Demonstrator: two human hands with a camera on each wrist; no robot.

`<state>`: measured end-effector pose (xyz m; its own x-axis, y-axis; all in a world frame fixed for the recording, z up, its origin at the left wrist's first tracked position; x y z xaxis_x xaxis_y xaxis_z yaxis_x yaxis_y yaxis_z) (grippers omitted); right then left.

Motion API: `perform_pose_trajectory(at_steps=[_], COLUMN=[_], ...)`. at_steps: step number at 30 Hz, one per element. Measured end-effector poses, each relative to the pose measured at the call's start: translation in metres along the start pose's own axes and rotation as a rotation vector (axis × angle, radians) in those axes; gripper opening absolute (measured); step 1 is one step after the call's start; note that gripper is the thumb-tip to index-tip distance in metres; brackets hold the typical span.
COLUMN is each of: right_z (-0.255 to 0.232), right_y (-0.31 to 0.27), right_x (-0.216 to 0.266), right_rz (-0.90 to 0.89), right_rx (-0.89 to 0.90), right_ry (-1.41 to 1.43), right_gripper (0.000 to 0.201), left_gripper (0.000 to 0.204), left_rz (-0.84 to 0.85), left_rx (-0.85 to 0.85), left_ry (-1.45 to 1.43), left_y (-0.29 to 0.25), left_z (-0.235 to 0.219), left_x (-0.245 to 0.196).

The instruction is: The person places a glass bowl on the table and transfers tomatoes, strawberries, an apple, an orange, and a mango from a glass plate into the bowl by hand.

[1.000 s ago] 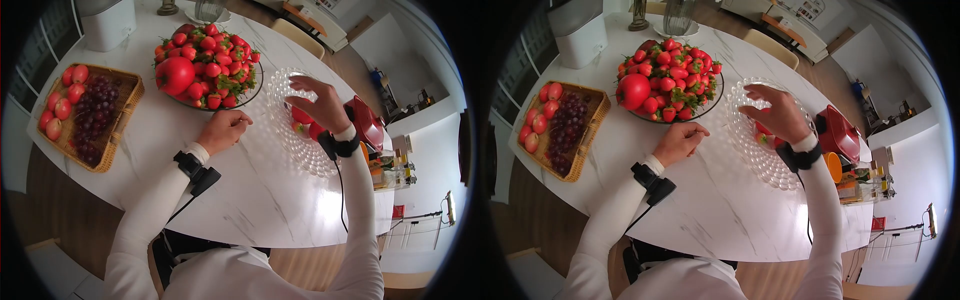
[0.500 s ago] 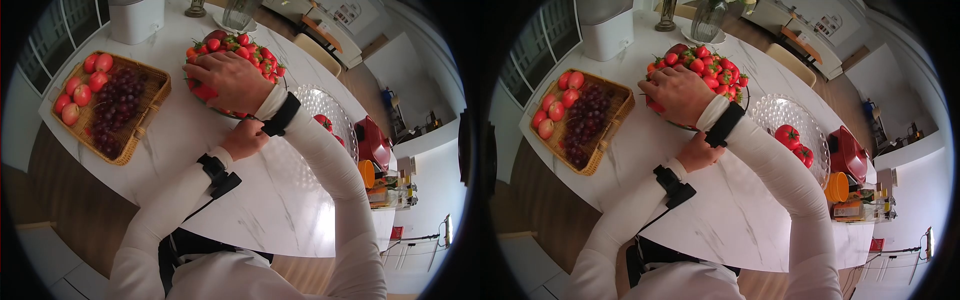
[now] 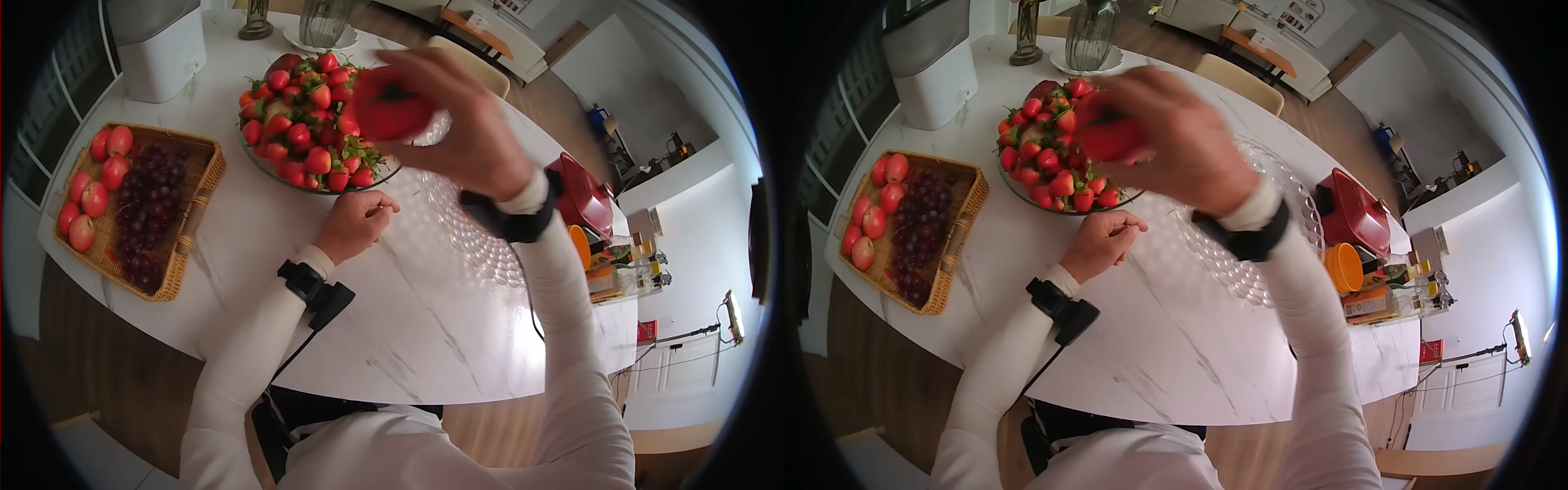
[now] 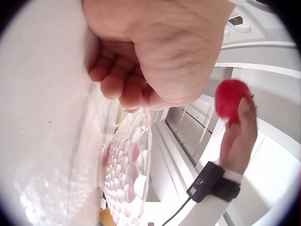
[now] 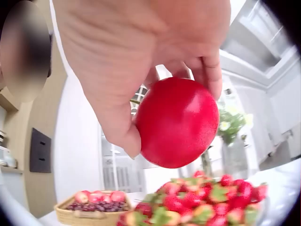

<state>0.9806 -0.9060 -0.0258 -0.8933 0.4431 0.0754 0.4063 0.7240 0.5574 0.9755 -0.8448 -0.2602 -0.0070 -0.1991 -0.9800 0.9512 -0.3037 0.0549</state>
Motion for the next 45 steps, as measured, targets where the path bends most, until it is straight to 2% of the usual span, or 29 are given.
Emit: perform_pose_trajectory(at_steps=[3,6,8,14,18,21,27,30,32,37,40,42,43,45], right_z=[-0.044,-0.067,-0.067,-0.046,-0.040,-0.041,-0.037,-0.043,-0.053,-0.067,-0.067,-0.059,-0.058,-0.059], right_y=[-0.050,-0.105,-0.141,-0.198,-0.208,-0.207,-0.212,-0.204,-0.201,-0.230,-0.250,-0.265,-0.268,-0.267], right_x=[-0.055,-0.087,-0.091,-0.079,-0.081,-0.082,-0.089,-0.088,-0.092,-0.129,-0.148,-0.158,-0.161,-0.161], right_rz=[0.192,0.370,0.484,0.505,0.552,0.515,0.453,0.499,0.609,0.743,0.825,0.975,0.973,0.925], right_rx=[0.012,0.026,0.068,0.190,0.205,0.220,0.291,0.345,0.362,0.382,0.373,0.368,0.369,0.308], right_ry=[-0.176,-0.173,-0.115,-0.231,-0.192,-0.163,-0.279,-0.237,-0.210,-0.158,-0.154,-0.014,-0.014,-0.007], right_gripper=[0.067,0.065,0.062,0.056,0.058,0.058,0.057,0.058,0.064,0.077,0.072,0.057,0.057,0.040], left_gripper=[0.018,0.018,0.019,0.019,0.020,0.020,0.019,0.019,0.019,0.019,0.019,0.019,0.019,0.019], left_rz=[-0.020,-0.022,-0.008,0.040,0.044,0.036,0.026,0.024,0.031,0.025,0.017,0.026,0.037,0.035], left_rx=[0.005,0.001,0.008,-0.008,0.003,0.001,0.002,0.005,0.007,0.007,0.004,0.013,0.024,0.020], left_ry=[0.027,0.031,0.045,0.103,0.099,0.093,0.092,0.097,0.100,0.109,0.081,0.097,0.114,0.110], left_y=[0.000,0.002,0.002,0.001,0.000,0.001,0.000,0.000,0.001,0.000,0.001,0.001,0.001,0.001], left_z=[0.002,0.000,0.002,0.002,0.002,0.002,0.001,0.001,0.000,0.001,0.001,0.001,0.001,0.001], left_x=[0.001,0.004,0.004,-0.003,-0.004,-0.003,-0.004,-0.002,0.000,-0.002,0.001,-0.001,-0.002,-0.001])
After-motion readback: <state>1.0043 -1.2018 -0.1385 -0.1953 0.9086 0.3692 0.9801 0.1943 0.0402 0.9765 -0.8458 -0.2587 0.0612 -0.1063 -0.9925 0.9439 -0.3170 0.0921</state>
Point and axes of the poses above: each hand's wrist, its own y-axis towards the middle knuckle, its own z-axis out of the palm, x = y × z, the point moved 6 cm from there along y, towards the middle knuckle, and after that the axes turned 4 degrees about -y, right-handed, at the moved point
